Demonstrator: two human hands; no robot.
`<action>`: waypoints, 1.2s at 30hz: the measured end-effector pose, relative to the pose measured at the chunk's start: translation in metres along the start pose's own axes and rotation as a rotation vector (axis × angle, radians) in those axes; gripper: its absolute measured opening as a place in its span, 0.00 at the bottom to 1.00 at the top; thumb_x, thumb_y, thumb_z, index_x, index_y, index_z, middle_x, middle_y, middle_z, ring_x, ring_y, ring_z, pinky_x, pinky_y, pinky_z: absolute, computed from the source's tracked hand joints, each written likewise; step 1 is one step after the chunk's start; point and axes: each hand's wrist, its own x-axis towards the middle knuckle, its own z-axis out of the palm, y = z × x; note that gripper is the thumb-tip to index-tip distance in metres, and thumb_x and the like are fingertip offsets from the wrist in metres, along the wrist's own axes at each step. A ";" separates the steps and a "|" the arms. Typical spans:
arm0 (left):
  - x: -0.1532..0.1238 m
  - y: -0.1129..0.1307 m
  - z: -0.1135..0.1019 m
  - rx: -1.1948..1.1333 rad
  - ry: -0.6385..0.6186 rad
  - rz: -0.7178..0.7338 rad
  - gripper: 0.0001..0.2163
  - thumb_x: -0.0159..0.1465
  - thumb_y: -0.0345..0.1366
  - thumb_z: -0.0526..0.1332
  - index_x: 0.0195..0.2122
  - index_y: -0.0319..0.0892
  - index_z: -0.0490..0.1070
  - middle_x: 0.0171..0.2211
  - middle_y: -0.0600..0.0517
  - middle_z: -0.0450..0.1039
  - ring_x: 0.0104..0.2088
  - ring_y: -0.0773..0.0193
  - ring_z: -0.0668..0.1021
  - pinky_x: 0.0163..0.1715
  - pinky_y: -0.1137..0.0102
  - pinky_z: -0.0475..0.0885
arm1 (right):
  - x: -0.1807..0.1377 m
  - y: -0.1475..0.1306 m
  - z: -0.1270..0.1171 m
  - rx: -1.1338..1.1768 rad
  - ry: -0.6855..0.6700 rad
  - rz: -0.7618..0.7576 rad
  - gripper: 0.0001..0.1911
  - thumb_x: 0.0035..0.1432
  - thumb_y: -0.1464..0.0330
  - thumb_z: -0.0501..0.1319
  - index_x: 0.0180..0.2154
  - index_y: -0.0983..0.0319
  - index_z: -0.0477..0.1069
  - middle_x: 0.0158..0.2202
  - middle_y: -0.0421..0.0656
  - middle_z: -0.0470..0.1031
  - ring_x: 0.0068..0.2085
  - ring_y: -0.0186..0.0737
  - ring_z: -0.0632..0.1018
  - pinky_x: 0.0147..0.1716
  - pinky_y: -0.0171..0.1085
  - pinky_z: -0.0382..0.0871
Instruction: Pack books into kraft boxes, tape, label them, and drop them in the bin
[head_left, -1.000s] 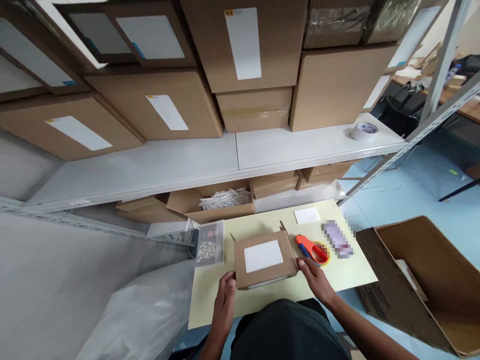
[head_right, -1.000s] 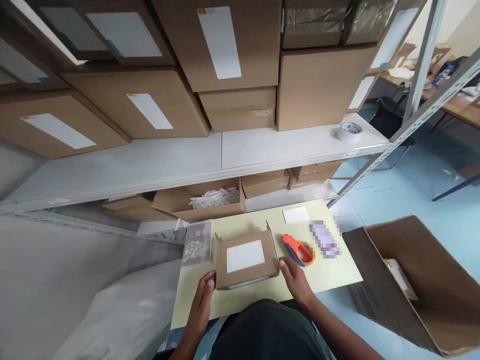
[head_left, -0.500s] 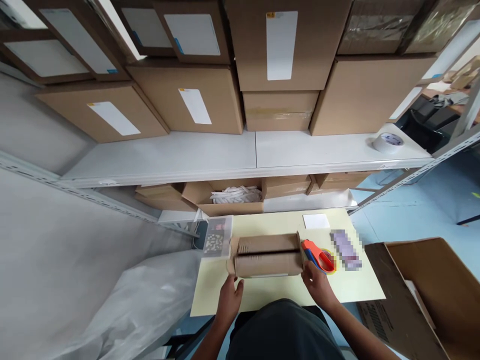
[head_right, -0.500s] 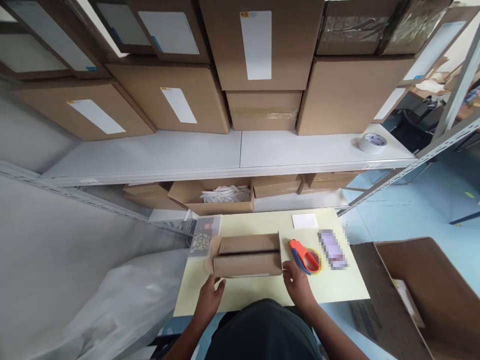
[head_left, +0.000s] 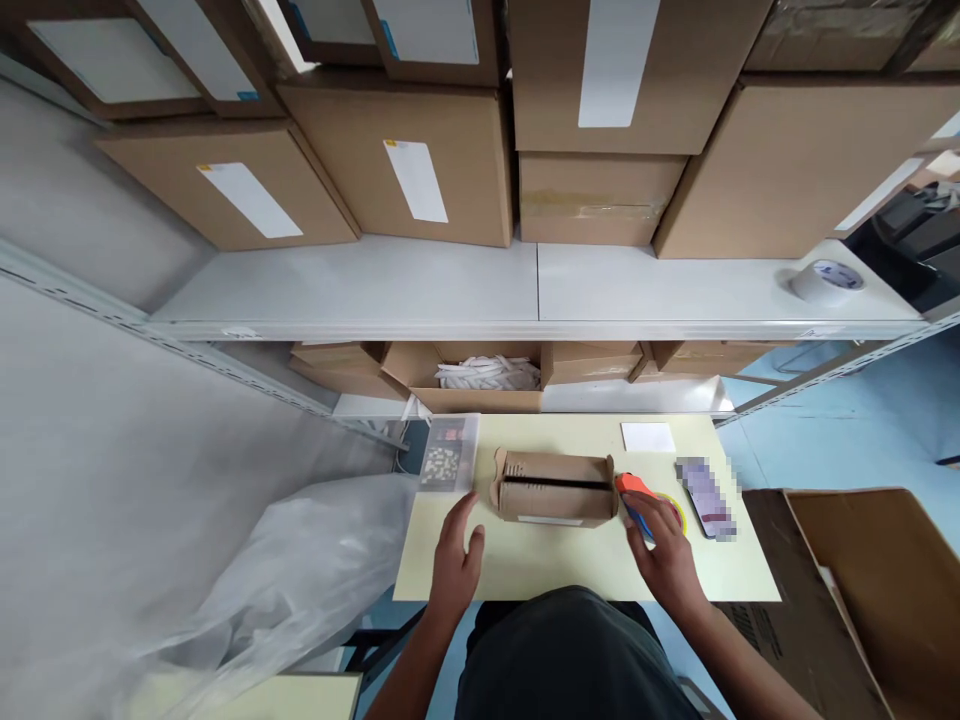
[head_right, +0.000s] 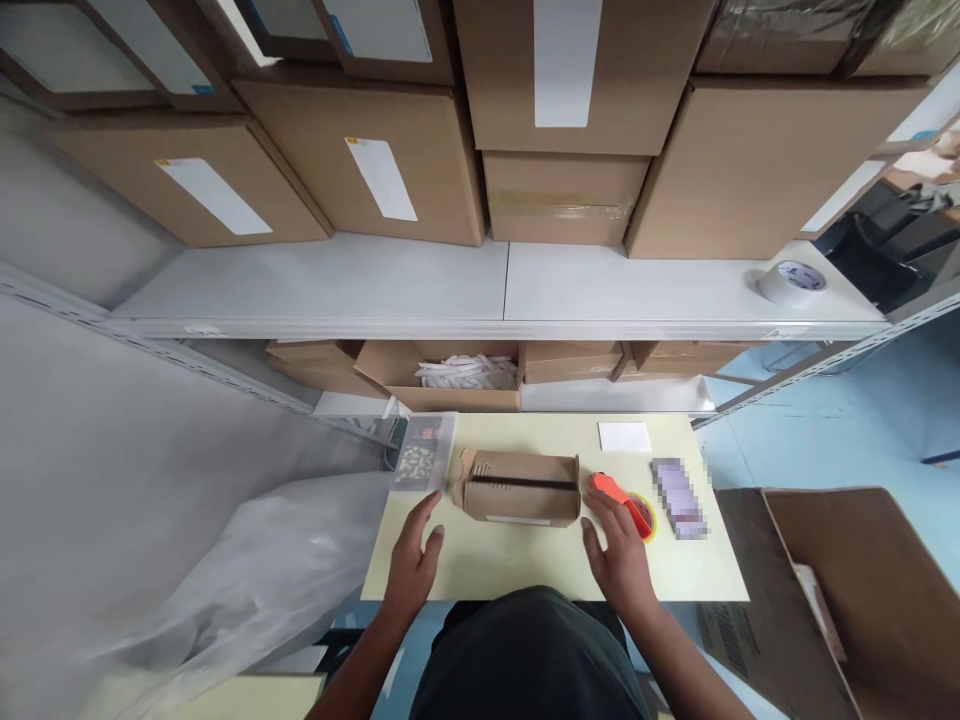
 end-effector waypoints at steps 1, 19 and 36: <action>0.008 0.011 -0.003 0.071 -0.007 0.126 0.23 0.72 0.43 0.50 0.68 0.48 0.60 0.68 0.45 0.62 0.68 0.52 0.65 0.63 0.55 0.67 | 0.010 -0.009 0.000 -0.058 -0.032 -0.120 0.20 0.68 0.66 0.57 0.59 0.59 0.69 0.58 0.52 0.74 0.59 0.52 0.74 0.57 0.52 0.72; 0.028 0.042 -0.001 0.463 -0.228 0.760 0.12 0.70 0.40 0.59 0.33 0.44 0.78 0.32 0.51 0.79 0.40 0.59 0.79 0.65 0.52 0.63 | 0.024 -0.039 0.014 -0.347 -0.218 -0.445 0.13 0.67 0.75 0.53 0.30 0.60 0.69 0.31 0.42 0.69 0.35 0.41 0.67 0.51 0.46 0.64; 0.096 0.038 0.018 0.724 -0.385 0.438 0.53 0.55 0.64 0.65 0.75 0.45 0.44 0.75 0.40 0.44 0.74 0.39 0.47 0.68 0.39 0.45 | 0.015 -0.031 0.030 -0.207 -0.269 -0.444 0.11 0.69 0.67 0.58 0.34 0.62 0.74 0.43 0.48 0.80 0.40 0.43 0.79 0.39 0.41 0.75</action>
